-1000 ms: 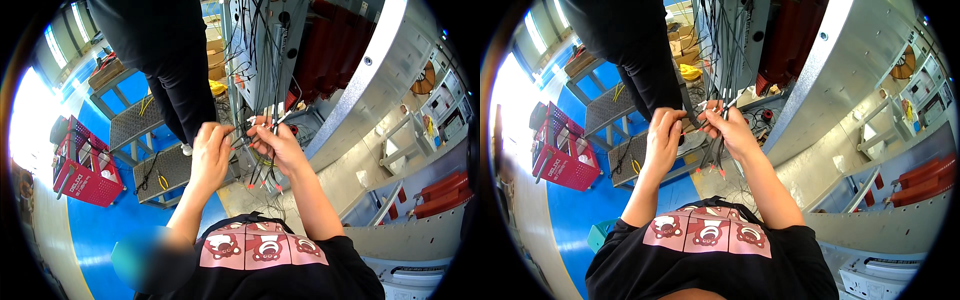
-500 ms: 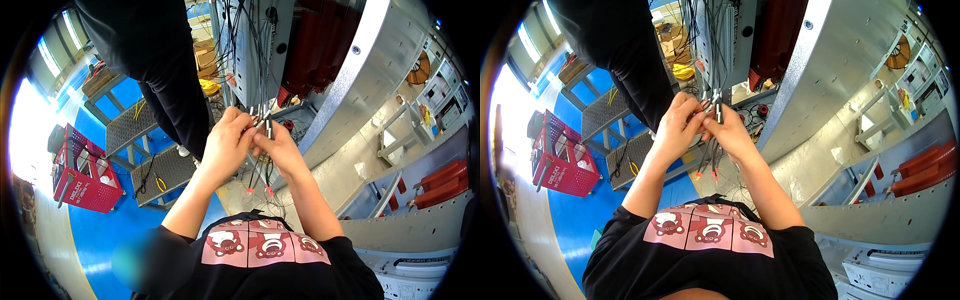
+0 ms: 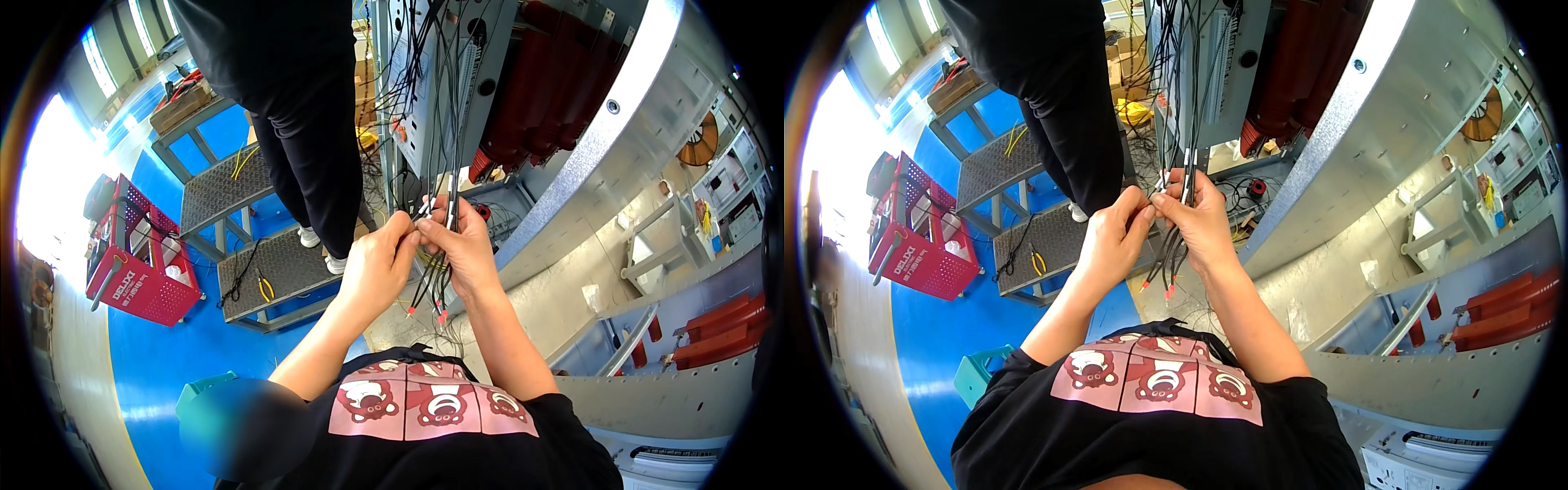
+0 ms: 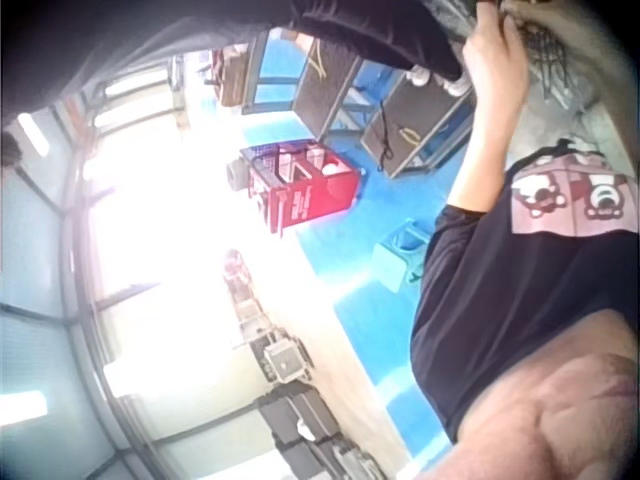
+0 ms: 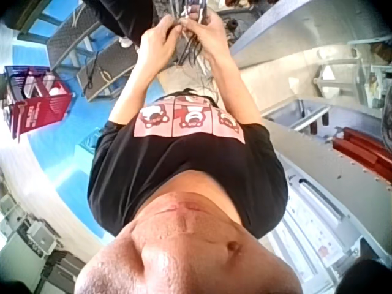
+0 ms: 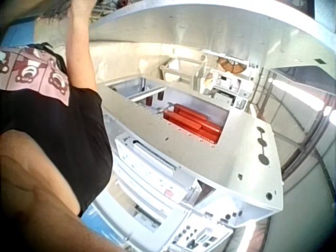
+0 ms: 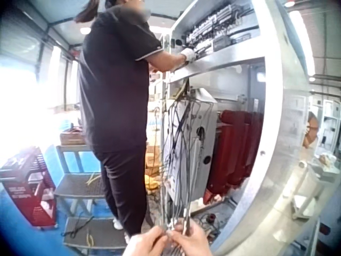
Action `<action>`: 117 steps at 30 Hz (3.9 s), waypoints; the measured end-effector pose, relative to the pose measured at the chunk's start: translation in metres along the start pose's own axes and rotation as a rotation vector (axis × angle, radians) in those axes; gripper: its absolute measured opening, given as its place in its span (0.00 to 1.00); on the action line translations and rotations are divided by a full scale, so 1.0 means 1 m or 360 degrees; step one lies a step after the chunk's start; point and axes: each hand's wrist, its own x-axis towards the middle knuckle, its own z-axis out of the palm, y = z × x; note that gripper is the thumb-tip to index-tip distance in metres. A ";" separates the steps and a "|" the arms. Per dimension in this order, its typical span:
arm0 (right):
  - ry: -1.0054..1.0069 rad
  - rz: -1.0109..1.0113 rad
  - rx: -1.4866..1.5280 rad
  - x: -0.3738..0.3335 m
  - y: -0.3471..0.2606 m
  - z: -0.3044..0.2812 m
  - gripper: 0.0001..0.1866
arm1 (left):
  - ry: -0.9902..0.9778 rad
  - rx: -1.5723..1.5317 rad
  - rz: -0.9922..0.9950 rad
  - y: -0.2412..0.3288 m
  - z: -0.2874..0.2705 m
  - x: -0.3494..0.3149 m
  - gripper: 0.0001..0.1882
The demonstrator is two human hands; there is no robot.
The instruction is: The person strips the insulation from multiple black wires using pliers and organizes them inside an open electrical cabinet. Another person works on the upper section of the cabinet simultaneously.
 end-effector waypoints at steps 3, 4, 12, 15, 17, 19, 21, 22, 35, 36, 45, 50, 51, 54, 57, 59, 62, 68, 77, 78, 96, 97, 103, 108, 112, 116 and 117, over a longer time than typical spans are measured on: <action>0.0053 -0.0051 -0.0027 0.010 -0.011 -0.001 0.20 | -0.0059 -0.0043 -0.0059 -0.001 -0.003 -0.009 0.06; 0.0060 -0.0037 -0.0041 0.010 -0.015 0.001 0.20 | -0.0027 -0.0109 -0.0105 -0.001 -0.003 -0.010 0.06; -0.0114 0.0016 -0.0094 0.009 -0.009 0.010 0.16 | 0.0004 -0.0237 -0.0162 -0.005 0.000 -0.013 0.07; -0.0143 -0.0031 -0.0009 0.017 -0.013 0.008 0.14 | -0.0066 -0.0245 -0.0230 -0.005 -0.010 -0.010 0.07; -0.0143 -0.0049 0.0049 0.021 -0.017 0.010 0.12 | -0.0103 -0.0254 -0.0262 -0.004 -0.015 -0.009 0.07; -0.0056 -0.0081 0.0077 0.025 -0.011 0.006 0.10 | -0.0112 -0.0268 -0.0270 -0.002 -0.017 -0.010 0.07; 0.0091 -0.0089 0.0082 0.032 -0.007 -0.006 0.10 | -0.0164 -0.0343 -0.0311 -0.014 -0.021 -0.015 0.07; 0.0101 -0.0086 0.0068 0.037 -0.009 -0.013 0.12 | -0.0185 -0.0380 -0.0336 -0.023 -0.021 -0.017 0.07; 0.0242 0.0016 0.0165 0.039 0.044 0.002 0.10 | -0.0700 -0.0549 -0.0425 -0.083 -0.002 -0.004 0.18; 0.0251 0.0005 0.0191 0.039 0.049 0.003 0.11 | -0.0752 -0.0485 -0.0471 -0.079 -0.004 -0.002 0.19; -0.0098 0.0366 0.0041 0.029 0.057 0.026 0.19 | -0.0550 -0.1138 -0.0971 -0.083 0.010 -0.013 0.15; -0.0420 0.0537 -0.0113 0.023 0.063 0.010 0.18 | -0.0414 -0.1562 -0.1183 -0.062 0.001 -0.013 0.19; -0.0423 0.0525 -0.0142 0.022 0.066 0.006 0.18 | -0.0451 -0.1611 -0.1240 -0.060 0.002 -0.012 0.17; -0.0431 0.0460 -0.0023 0.026 0.063 0.001 0.19 | -0.0487 -0.1681 -0.1182 -0.060 0.011 -0.016 0.14; -0.0427 0.0578 0.0139 0.044 0.041 -0.014 0.20 | -0.0388 -0.1592 -0.1117 -0.054 0.022 -0.017 0.12; -0.0420 0.0545 0.0247 0.051 0.030 -0.011 0.20 | -0.0277 -0.1511 -0.1040 -0.046 0.026 -0.017 0.12; -0.0429 0.0495 0.0269 0.056 0.027 -0.011 0.20 | -0.0244 -0.1528 -0.1087 -0.044 0.028 -0.014 0.11; -0.0527 0.0526 -0.0109 0.024 0.055 -0.028 0.11 | 0.0164 -0.1206 -0.0927 -0.049 0.045 -0.026 0.07; -0.0403 0.0458 0.0008 0.033 0.049 -0.037 0.05 | 0.0279 -0.1179 -0.0741 -0.044 0.060 -0.033 0.06; -0.0399 0.0453 0.0051 0.035 0.051 -0.038 0.06 | 0.0293 -0.1319 -0.0754 -0.041 0.061 -0.032 0.06; -0.0560 0.0434 0.0086 0.043 0.043 -0.032 0.15 | 0.0173 -0.1090 -0.0764 -0.060 0.087 -0.040 0.06; -0.0538 0.0456 0.0119 0.045 0.047 -0.033 0.13 | 0.0121 -0.0772 -0.0736 -0.062 0.088 -0.041 0.08; -0.0447 0.0387 0.0502 0.072 0.070 -0.034 0.15 | -0.0376 -0.0105 -0.0654 -0.075 0.057 -0.049 0.14; -0.0298 0.0272 0.0339 0.108 0.074 -0.042 0.17 | -0.0469 -0.0208 -0.0633 -0.135 0.032 -0.096 0.17; -0.0080 0.0326 0.0111 0.111 0.095 -0.039 0.16 | -0.0332 -0.0343 -0.1350 -0.252 -0.008 -0.155 0.17; 0.0077 0.0359 -0.0010 0.114 0.142 -0.067 0.16 | 0.0168 0.0003 -0.1699 -0.385 -0.055 -0.221 0.10; 0.0084 0.0411 -0.0053 0.114 0.152 -0.071 0.16 | 0.0242 0.0138 -0.1743 -0.417 -0.066 -0.234 0.08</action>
